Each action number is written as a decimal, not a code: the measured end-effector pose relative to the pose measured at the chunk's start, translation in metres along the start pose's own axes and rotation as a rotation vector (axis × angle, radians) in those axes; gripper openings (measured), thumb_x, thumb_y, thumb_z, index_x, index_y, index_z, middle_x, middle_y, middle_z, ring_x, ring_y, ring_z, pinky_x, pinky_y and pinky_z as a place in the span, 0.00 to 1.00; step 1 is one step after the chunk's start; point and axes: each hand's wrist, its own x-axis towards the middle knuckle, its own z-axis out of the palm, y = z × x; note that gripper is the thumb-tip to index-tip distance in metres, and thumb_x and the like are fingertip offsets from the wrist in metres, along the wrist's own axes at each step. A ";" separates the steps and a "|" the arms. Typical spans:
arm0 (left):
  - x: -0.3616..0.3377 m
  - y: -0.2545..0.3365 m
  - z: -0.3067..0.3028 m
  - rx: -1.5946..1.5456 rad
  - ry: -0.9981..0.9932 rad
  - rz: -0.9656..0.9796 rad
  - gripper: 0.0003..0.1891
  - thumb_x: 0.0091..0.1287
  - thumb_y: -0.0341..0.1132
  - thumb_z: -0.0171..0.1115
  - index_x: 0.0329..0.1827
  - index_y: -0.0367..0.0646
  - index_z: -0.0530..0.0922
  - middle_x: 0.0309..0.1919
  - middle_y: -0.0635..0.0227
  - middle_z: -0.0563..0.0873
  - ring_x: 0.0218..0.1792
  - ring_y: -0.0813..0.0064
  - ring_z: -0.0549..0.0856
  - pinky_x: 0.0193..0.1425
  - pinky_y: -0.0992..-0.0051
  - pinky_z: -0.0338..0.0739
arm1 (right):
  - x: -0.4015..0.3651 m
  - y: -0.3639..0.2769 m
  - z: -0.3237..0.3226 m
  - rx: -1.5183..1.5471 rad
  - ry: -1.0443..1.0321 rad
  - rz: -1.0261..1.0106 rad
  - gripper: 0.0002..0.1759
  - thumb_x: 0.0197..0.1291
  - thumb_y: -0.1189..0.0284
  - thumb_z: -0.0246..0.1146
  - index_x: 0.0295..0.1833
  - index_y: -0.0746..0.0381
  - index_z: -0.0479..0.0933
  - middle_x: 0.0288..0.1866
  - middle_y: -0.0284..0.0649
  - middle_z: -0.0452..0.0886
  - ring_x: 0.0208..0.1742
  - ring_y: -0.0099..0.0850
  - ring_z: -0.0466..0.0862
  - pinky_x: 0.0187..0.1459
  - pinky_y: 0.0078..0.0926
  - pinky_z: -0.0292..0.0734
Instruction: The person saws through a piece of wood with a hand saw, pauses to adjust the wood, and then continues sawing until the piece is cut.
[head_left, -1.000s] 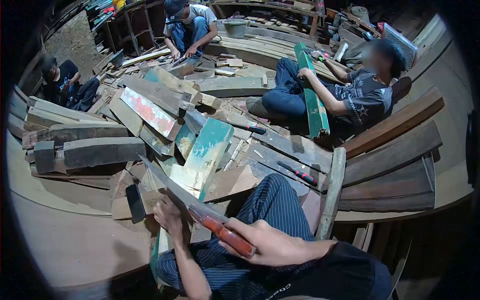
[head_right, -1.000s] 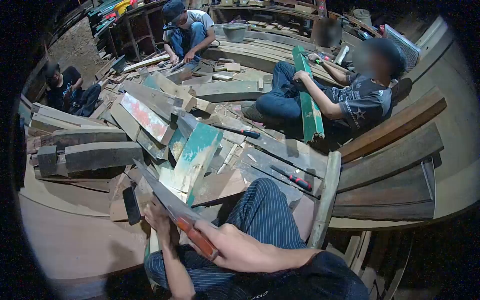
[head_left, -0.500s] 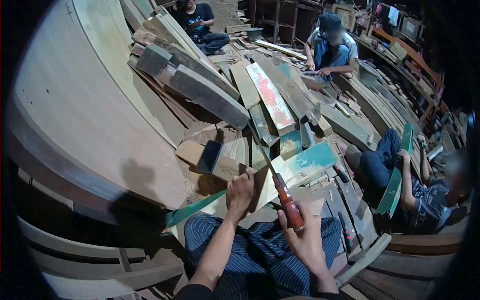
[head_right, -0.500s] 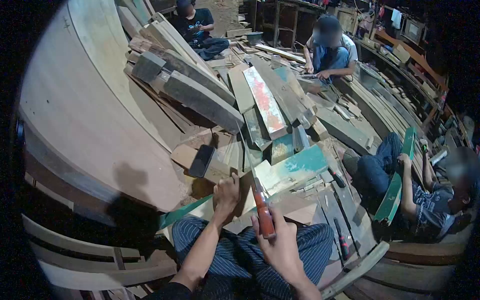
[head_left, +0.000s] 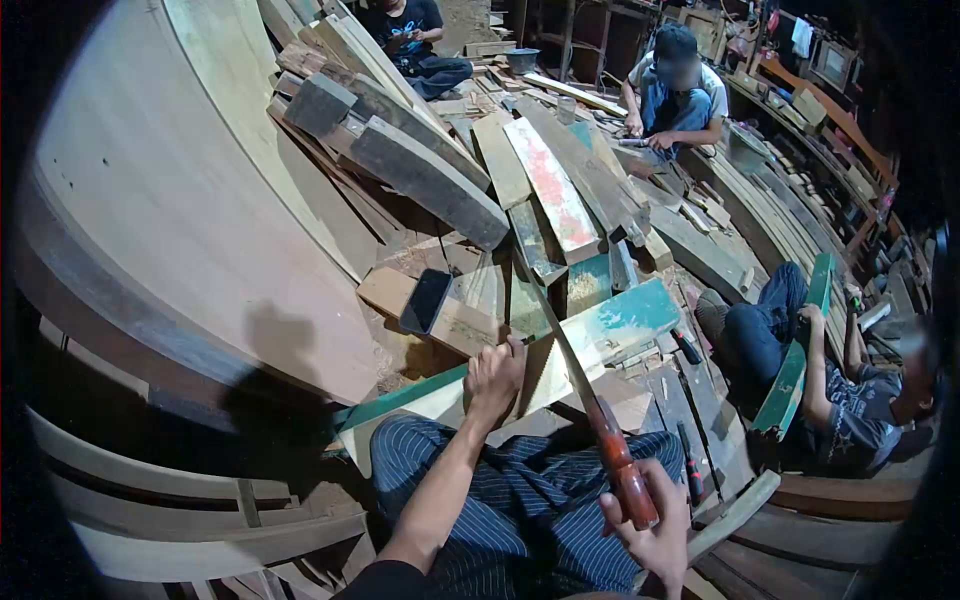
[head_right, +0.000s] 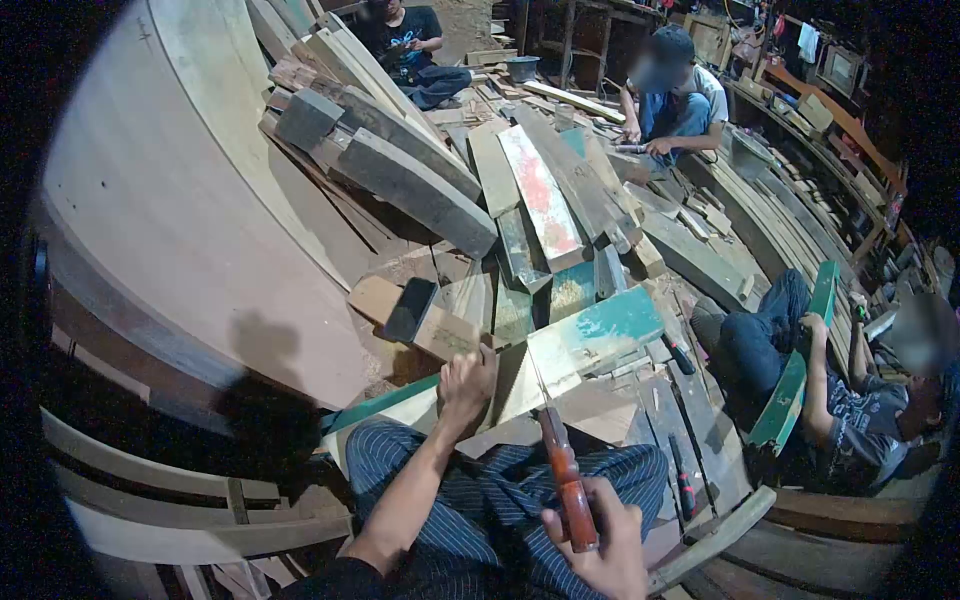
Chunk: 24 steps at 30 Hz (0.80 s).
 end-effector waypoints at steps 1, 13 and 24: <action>-0.005 -0.001 0.004 0.031 0.113 0.066 0.27 0.75 0.46 0.43 0.27 0.36 0.83 0.27 0.42 0.83 0.31 0.42 0.83 0.42 0.51 0.78 | 0.006 0.010 0.005 0.018 0.031 -0.008 0.13 0.61 0.72 0.67 0.45 0.66 0.74 0.24 0.42 0.78 0.23 0.28 0.82 0.27 0.22 0.74; -0.004 -0.012 0.004 0.077 0.055 0.223 0.17 0.74 0.40 0.44 0.43 0.39 0.80 0.26 0.52 0.85 0.30 0.48 0.84 0.37 0.52 0.76 | 0.054 0.042 0.051 0.001 0.128 -0.061 0.13 0.63 0.70 0.67 0.45 0.67 0.73 0.19 0.44 0.74 0.18 0.24 0.74 0.24 0.22 0.71; 0.006 -0.002 -0.014 0.038 -0.185 0.182 0.17 0.74 0.38 0.46 0.57 0.35 0.74 0.28 0.54 0.84 0.33 0.49 0.83 0.37 0.53 0.76 | -0.029 0.005 -0.013 0.163 0.124 0.244 0.13 0.61 0.67 0.68 0.42 0.65 0.76 0.24 0.38 0.79 0.23 0.21 0.78 0.28 0.21 0.71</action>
